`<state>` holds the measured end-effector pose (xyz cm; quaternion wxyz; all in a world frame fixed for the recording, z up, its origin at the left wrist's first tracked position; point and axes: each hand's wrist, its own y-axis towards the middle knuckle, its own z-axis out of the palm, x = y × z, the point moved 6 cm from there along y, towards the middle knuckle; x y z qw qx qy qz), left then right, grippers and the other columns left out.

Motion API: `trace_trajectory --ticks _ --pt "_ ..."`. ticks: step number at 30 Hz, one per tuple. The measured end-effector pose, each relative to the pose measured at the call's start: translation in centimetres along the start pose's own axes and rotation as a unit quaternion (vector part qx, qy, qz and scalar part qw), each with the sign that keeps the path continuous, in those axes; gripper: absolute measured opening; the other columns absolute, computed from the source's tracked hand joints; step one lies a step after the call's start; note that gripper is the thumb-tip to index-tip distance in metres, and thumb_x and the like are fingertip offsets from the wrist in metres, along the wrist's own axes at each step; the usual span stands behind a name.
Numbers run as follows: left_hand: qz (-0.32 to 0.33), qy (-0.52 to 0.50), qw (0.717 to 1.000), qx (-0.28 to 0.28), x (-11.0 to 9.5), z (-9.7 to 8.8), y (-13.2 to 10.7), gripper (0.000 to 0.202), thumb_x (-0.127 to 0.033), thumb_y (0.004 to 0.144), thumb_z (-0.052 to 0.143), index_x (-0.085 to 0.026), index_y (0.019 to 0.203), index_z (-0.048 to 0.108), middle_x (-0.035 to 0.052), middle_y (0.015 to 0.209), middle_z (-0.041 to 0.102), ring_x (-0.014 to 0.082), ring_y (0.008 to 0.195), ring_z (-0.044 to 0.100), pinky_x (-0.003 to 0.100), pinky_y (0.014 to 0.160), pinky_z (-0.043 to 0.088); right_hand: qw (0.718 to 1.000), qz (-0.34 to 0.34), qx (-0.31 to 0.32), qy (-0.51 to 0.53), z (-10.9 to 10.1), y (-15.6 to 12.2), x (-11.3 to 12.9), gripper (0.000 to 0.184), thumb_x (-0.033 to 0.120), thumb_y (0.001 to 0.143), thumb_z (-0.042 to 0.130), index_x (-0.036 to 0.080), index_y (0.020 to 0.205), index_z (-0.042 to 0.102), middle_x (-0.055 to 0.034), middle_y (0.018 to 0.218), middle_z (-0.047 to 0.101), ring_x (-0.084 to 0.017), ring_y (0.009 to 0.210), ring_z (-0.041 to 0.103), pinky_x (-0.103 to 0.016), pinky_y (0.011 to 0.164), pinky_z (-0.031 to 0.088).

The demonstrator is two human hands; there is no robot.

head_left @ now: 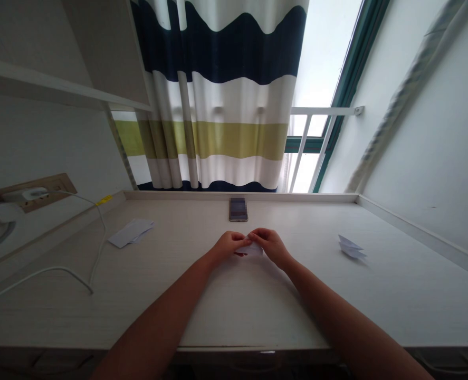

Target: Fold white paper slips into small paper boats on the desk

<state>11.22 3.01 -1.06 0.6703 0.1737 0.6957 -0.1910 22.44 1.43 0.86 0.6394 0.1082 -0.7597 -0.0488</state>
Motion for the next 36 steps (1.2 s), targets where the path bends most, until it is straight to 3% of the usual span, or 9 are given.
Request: trace_trajectory --ticks 6,10,16,23,28,36 --pt "0.001 -0.029 0.997 -0.075 -0.8 -1.1 -0.2 0.029 -0.037 0.055 0.068 -0.010 0.065 0.063 0.0018 0.059 0.056 0.0101 0.057 0.052 0.023 0.054 0.046 0.998 -0.018 0.015 0.057 -0.1 0.1 0.1 0.027 0.036 0.064 0.061 0.017 0.084 0.060 0.0000 0.064 0.060 -0.012 0.057 0.052 -0.026 0.054 0.042" --pt "0.011 -0.038 0.993 -0.115 -1.0 -1.7 -0.3 0.029 -0.036 0.055 0.068 -0.010 0.065 0.063 0.0022 0.059 0.056 0.0091 0.055 0.051 0.022 0.053 0.045 0.997 -0.037 0.012 0.068 -0.2 0.2 0.1 0.023 0.033 0.063 0.063 0.018 0.079 0.057 0.0037 0.054 0.055 -0.010 0.050 0.051 -0.026 0.052 0.043" --pt "0.015 -0.048 0.993 -0.109 -0.9 -1.7 -0.2 0.028 -0.035 0.055 0.068 -0.011 0.070 0.064 0.0026 0.066 0.058 0.0097 0.060 0.052 0.022 0.057 0.045 0.997 -0.064 0.013 0.031 -0.2 0.3 0.1 0.017 0.031 0.066 0.061 0.018 0.076 0.055 0.0049 0.052 0.051 -0.009 0.049 0.049 -0.025 0.050 0.041" --pt "0.015 -0.064 0.991 -0.116 -1.0 -1.9 -0.4 0.030 -0.032 0.056 0.068 -0.013 0.079 0.060 0.0046 0.077 0.059 0.0119 0.067 0.055 0.023 0.059 0.045 0.996 -0.069 0.041 -0.035 0.2 0.0 0.3 0.027 0.030 0.061 0.065 0.017 0.084 0.060 -0.0012 0.074 0.059 -0.012 0.063 0.053 -0.028 0.060 0.047" --pt "0.028 -0.047 0.992 -0.117 -1.3 -2.0 -0.7 0.037 -0.030 0.059 0.066 -0.019 0.093 0.054 0.0015 0.070 0.058 0.0108 0.064 0.054 0.024 0.059 0.046 0.996 -0.058 0.049 -0.043 0.2 0.0 0.3 0.032 0.032 0.060 0.066 0.017 0.088 0.061 -0.0044 0.086 0.062 -0.014 0.070 0.056 -0.031 0.067 0.048" --pt "0.031 -0.041 0.992 -0.116 -1.4 -1.9 -0.6 0.024 -0.031 0.058 0.066 -0.016 0.074 0.057 0.0008 0.070 0.057 0.0107 0.065 0.053 0.024 0.059 0.045 0.996 -0.051 0.067 -0.029 0.2 -0.1 0.3 0.032 0.033 0.064 0.063 0.017 0.091 0.061 -0.0048 0.086 0.062 -0.014 0.071 0.056 -0.032 0.067 0.048"
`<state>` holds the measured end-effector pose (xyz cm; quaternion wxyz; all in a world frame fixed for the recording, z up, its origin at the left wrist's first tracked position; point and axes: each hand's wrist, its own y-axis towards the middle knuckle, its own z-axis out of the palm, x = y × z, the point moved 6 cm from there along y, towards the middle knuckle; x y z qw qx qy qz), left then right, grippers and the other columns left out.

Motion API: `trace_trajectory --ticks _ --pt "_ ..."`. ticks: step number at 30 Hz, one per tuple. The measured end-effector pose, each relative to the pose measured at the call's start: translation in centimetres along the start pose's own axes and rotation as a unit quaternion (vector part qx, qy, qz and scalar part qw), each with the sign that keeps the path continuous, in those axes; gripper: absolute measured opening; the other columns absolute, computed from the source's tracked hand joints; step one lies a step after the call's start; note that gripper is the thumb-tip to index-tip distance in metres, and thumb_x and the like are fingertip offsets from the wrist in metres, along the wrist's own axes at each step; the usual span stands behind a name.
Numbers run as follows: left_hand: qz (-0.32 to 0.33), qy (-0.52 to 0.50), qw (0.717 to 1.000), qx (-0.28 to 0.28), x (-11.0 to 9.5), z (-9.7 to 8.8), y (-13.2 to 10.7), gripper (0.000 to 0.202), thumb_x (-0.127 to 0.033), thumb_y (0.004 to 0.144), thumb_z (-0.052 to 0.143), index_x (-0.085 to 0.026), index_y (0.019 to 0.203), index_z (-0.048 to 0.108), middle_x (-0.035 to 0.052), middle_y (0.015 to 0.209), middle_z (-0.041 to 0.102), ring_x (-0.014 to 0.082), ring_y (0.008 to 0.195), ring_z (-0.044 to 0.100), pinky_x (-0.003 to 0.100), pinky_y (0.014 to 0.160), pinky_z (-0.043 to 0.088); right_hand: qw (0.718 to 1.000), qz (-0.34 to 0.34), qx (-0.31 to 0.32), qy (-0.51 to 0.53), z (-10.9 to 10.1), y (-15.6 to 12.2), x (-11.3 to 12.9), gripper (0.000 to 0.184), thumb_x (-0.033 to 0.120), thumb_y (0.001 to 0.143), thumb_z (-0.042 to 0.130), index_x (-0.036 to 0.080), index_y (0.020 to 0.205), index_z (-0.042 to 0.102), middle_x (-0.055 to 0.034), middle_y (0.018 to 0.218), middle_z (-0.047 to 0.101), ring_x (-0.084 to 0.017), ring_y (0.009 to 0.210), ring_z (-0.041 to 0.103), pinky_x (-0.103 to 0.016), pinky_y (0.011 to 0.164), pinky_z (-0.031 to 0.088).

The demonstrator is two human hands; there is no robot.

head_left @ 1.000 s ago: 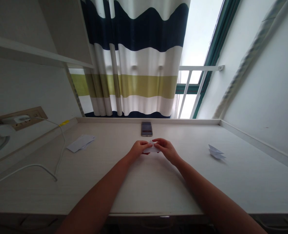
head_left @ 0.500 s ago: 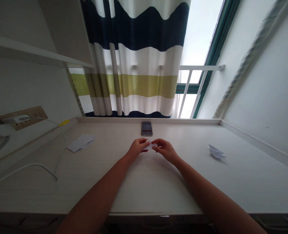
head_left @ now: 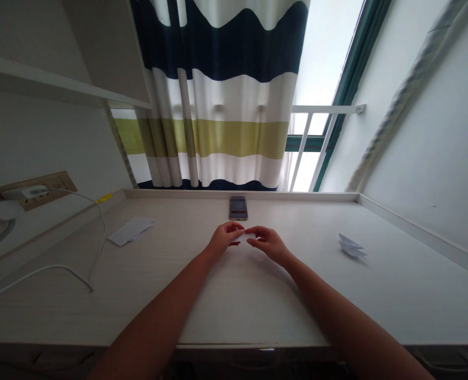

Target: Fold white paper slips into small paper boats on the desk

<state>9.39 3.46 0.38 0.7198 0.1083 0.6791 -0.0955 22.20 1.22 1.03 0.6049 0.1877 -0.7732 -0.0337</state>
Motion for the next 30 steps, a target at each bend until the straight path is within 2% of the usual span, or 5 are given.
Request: trace_trajectory --ticks 9,16,19,25,30 --pt "-0.037 -0.042 0.998 -0.009 0.4 -0.2 0.0 0.025 -0.028 0.057 0.066 -0.013 0.076 0.061 0.0036 0.073 0.059 0.0102 0.064 0.053 0.022 0.057 0.043 1.000 -0.006 -0.004 -0.008 0.1 0.0 0.3 0.032 0.028 0.063 0.064 0.018 0.093 0.060 -0.0046 0.086 0.062 -0.013 0.072 0.055 -0.032 0.069 0.048" --pt "-0.037 -0.030 0.999 -0.001 0.6 -0.1 0.0 0.026 -0.029 0.057 0.066 -0.013 0.077 0.061 0.0040 0.075 0.060 0.0117 0.068 0.055 0.022 0.058 0.043 1.000 -0.013 -0.007 -0.008 0.2 0.0 0.3 0.026 0.026 0.063 0.063 0.018 0.088 0.060 -0.0035 0.084 0.060 -0.014 0.072 0.054 -0.031 0.067 0.048" --pt "-0.012 -0.002 1.000 -0.001 0.5 0.0 0.2 0.025 -0.030 0.058 0.066 -0.013 0.076 0.061 0.0035 0.072 0.061 0.0116 0.063 0.054 0.022 0.055 0.042 1.000 0.002 -0.014 -0.004 0.1 0.1 0.0 0.024 0.022 0.061 0.064 0.018 0.084 0.059 -0.0022 0.081 0.059 -0.014 0.073 0.053 -0.031 0.067 0.047" --pt "0.099 0.106 0.989 -0.019 -0.7 -0.1 0.3 0.019 -0.029 0.057 0.066 -0.014 0.068 0.061 0.0020 0.064 0.059 0.0111 0.059 0.051 0.022 0.054 0.040 0.993 0.078 0.006 0.084 0.3 -0.1 -0.7 0.027 0.020 0.055 0.068 0.017 0.080 0.058 -0.0001 0.074 0.058 -0.011 0.064 0.053 -0.029 0.062 0.046" --pt "0.127 0.133 0.983 -0.007 -1.0 0.0 0.1 0.018 -0.030 0.061 0.063 -0.014 0.070 0.061 0.0022 0.065 0.060 0.0113 0.059 0.051 0.022 0.055 0.040 0.986 0.103 0.024 0.132 0.4 -0.3 -0.4 0.028 0.020 0.053 0.069 0.017 0.078 0.059 0.0013 0.072 0.058 -0.009 0.062 0.053 -0.027 0.062 0.045"
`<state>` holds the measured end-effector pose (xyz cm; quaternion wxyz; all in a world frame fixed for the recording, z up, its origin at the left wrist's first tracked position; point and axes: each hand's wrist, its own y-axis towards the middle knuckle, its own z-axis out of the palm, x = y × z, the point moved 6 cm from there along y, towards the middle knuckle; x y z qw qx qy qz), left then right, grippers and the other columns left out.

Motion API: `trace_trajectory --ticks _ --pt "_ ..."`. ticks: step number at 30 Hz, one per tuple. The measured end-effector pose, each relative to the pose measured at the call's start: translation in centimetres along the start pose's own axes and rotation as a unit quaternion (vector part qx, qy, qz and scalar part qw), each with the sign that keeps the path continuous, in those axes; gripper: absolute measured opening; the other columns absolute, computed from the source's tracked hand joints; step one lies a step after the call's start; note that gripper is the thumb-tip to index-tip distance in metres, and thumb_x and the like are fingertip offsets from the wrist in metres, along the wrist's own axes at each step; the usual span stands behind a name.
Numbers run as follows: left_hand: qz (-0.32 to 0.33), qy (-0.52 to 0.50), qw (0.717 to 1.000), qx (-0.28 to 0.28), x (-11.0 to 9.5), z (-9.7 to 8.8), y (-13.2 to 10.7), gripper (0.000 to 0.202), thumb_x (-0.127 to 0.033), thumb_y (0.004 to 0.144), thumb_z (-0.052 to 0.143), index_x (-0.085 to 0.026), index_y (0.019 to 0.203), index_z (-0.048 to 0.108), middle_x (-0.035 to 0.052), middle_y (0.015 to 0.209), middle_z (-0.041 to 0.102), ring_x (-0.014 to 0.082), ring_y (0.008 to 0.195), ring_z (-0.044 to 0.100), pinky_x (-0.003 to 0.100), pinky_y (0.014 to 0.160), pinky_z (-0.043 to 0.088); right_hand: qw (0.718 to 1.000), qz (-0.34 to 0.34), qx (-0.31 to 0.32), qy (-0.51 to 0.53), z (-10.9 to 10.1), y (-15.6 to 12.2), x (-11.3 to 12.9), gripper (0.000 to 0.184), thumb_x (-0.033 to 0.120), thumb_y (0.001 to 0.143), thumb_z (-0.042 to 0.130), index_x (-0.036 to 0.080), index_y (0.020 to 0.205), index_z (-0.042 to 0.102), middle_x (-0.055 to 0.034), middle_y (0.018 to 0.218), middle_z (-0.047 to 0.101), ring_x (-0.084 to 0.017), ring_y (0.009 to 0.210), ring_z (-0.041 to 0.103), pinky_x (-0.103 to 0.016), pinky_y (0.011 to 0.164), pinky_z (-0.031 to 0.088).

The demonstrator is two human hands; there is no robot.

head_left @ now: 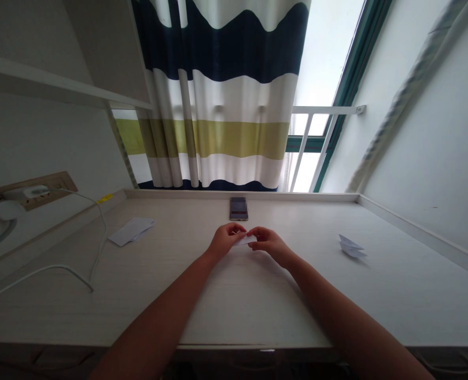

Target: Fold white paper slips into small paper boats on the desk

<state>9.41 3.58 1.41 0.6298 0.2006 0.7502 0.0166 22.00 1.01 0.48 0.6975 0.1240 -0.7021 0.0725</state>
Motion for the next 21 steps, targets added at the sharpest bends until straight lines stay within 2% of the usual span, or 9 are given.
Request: trace_trajectory --ticks 8,13,17,21 --pt "0.028 0.018 0.999 -0.002 -0.2 0.1 -0.1 0.018 -0.031 0.063 0.061 -0.015 0.070 0.062 0.0019 0.064 0.059 0.0114 0.059 0.051 0.021 0.055 0.039 1.000 -0.003 0.001 0.006 -0.2 0.1 -0.2 0.029 0.025 0.052 0.070 0.017 0.078 0.060 0.0011 0.070 0.059 -0.010 0.062 0.055 -0.028 0.063 0.046" --pt "-0.024 -0.040 0.999 -0.021 0.0 -0.2 0.0 0.019 -0.030 0.057 0.065 -0.014 0.069 0.062 0.0009 0.062 0.058 0.0107 0.057 0.050 0.021 0.053 0.038 0.992 -0.081 -0.023 -0.098 -0.4 0.2 0.7 0.025 0.030 0.055 0.069 0.017 0.074 0.062 -0.0002 0.067 0.061 -0.013 0.062 0.056 -0.032 0.065 0.047" --pt "-0.066 -0.093 0.993 -0.031 0.2 -0.3 -0.1 0.022 -0.030 0.055 0.066 -0.014 0.070 0.061 0.0005 0.060 0.058 0.0103 0.054 0.050 0.022 0.051 0.037 0.993 -0.097 -0.028 -0.062 -0.5 0.2 0.9 0.024 0.031 0.054 0.070 0.017 0.071 0.063 -0.0023 0.072 0.065 -0.017 0.072 0.060 -0.034 0.073 0.047" --pt "-0.054 -0.085 0.995 -0.027 0.3 -0.3 0.0 0.021 -0.028 0.056 0.066 -0.014 0.070 0.061 0.0007 0.061 0.058 0.0105 0.056 0.051 0.021 0.052 0.037 0.995 -0.082 -0.034 -0.050 -0.6 0.2 0.9 0.023 0.029 0.053 0.071 0.015 0.070 0.064 -0.0026 0.072 0.065 -0.016 0.070 0.060 -0.034 0.073 0.046"
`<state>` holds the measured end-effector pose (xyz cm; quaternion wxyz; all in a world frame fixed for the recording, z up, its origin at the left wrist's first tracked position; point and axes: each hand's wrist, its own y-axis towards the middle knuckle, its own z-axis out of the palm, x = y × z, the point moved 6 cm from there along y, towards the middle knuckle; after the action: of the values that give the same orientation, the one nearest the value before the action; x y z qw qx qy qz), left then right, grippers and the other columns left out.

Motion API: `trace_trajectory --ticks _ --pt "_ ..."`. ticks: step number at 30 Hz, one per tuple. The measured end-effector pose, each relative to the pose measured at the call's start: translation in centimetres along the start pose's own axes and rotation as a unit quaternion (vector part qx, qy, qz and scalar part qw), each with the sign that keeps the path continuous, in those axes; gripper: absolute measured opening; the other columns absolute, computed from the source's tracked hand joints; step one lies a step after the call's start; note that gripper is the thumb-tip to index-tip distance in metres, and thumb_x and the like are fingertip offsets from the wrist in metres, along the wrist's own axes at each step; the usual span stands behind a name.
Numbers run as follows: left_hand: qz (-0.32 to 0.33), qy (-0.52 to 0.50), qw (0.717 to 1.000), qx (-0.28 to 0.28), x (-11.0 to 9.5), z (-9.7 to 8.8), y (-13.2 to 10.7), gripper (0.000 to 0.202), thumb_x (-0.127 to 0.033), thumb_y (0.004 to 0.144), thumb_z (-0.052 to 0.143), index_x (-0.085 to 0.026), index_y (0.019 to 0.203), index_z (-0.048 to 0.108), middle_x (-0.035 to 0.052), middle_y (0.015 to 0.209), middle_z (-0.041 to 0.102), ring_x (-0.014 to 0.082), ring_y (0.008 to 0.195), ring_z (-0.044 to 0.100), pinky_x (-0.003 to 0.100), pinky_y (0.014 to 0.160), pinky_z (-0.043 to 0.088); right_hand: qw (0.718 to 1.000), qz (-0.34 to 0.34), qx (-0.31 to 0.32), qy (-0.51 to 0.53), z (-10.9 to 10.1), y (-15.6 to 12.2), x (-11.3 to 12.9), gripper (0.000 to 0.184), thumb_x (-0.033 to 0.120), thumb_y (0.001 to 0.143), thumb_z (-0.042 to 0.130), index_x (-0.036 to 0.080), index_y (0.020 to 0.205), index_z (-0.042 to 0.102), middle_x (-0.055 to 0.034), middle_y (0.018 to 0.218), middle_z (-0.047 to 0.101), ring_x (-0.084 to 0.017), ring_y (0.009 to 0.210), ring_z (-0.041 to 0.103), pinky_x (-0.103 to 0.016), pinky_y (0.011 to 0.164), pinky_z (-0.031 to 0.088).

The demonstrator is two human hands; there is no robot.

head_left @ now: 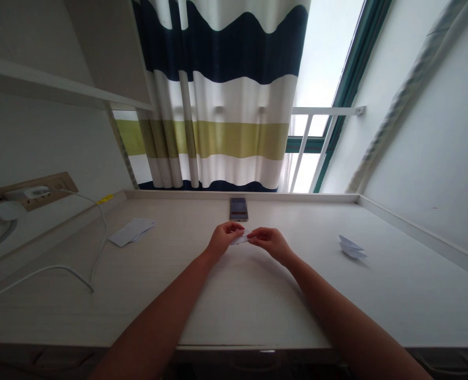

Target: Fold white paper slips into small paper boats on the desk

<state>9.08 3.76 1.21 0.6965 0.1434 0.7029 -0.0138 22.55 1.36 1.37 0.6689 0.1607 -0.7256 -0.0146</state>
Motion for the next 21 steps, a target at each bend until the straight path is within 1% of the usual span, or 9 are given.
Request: trace_trajectory --ticks 4,7,11,15,19,21 --pt "0.048 0.055 0.997 0.008 -0.2 0.1 0.0 0.019 -0.030 0.059 0.064 -0.014 0.070 0.062 0.0008 0.061 0.058 0.0109 0.056 0.051 0.021 0.052 0.037 1.000 0.015 0.006 -0.002 -0.1 0.0 -0.2 0.022 0.028 0.054 0.071 0.014 0.070 0.065 -0.0015 0.065 0.062 -0.012 0.061 0.056 -0.031 0.065 0.046" --pt "0.068 0.084 0.994 0.019 -0.3 0.2 -0.2 0.018 -0.030 0.061 0.062 -0.015 0.071 0.063 0.0016 0.063 0.060 0.0115 0.057 0.052 0.021 0.053 0.037 1.000 0.022 0.001 0.019 -0.1 0.1 -0.7 0.023 0.030 0.054 0.070 0.014 0.069 0.064 -0.0011 0.064 0.062 -0.011 0.057 0.055 -0.030 0.061 0.045" --pt "0.069 0.088 0.993 0.024 -0.3 0.4 -0.2 0.017 -0.029 0.062 0.062 -0.015 0.071 0.063 0.0021 0.065 0.061 0.0121 0.060 0.053 0.022 0.055 0.039 0.999 0.025 -0.024 0.042 -0.1 0.2 -1.0 0.023 0.033 0.057 0.068 0.015 0.069 0.063 -0.0007 0.062 0.061 -0.011 0.059 0.055 -0.029 0.061 0.046" --pt "0.060 0.068 0.995 0.032 -0.3 0.6 -0.2 0.018 -0.030 0.061 0.063 -0.014 0.070 0.062 0.0025 0.067 0.062 0.0131 0.064 0.056 0.023 0.060 0.041 0.996 0.011 -0.059 0.062 -0.2 0.3 -0.9 0.023 0.034 0.055 0.069 0.015 0.066 0.061 0.0009 0.059 0.060 -0.011 0.056 0.053 -0.027 0.058 0.044" --pt "0.055 0.061 0.995 0.049 -0.3 0.8 -0.3 0.025 -0.037 0.068 0.056 -0.013 0.071 0.062 0.0020 0.064 0.060 0.0118 0.060 0.054 0.022 0.054 0.039 0.994 0.000 -0.082 0.067 -0.5 0.4 -0.9 0.023 0.033 0.055 0.069 0.015 0.065 0.060 0.0022 0.056 0.057 -0.010 0.054 0.052 -0.027 0.056 0.043" --pt "0.060 0.061 0.995 0.060 -0.3 1.0 -0.4 0.027 -0.038 0.067 0.057 -0.013 0.075 0.061 0.0023 0.067 0.060 0.0116 0.060 0.054 0.022 0.053 0.040 0.994 -0.003 -0.086 0.065 -0.6 0.4 -0.9 0.022 0.033 0.055 0.069 0.016 0.065 0.059 0.0025 0.055 0.057 -0.010 0.054 0.051 -0.027 0.056 0.043"
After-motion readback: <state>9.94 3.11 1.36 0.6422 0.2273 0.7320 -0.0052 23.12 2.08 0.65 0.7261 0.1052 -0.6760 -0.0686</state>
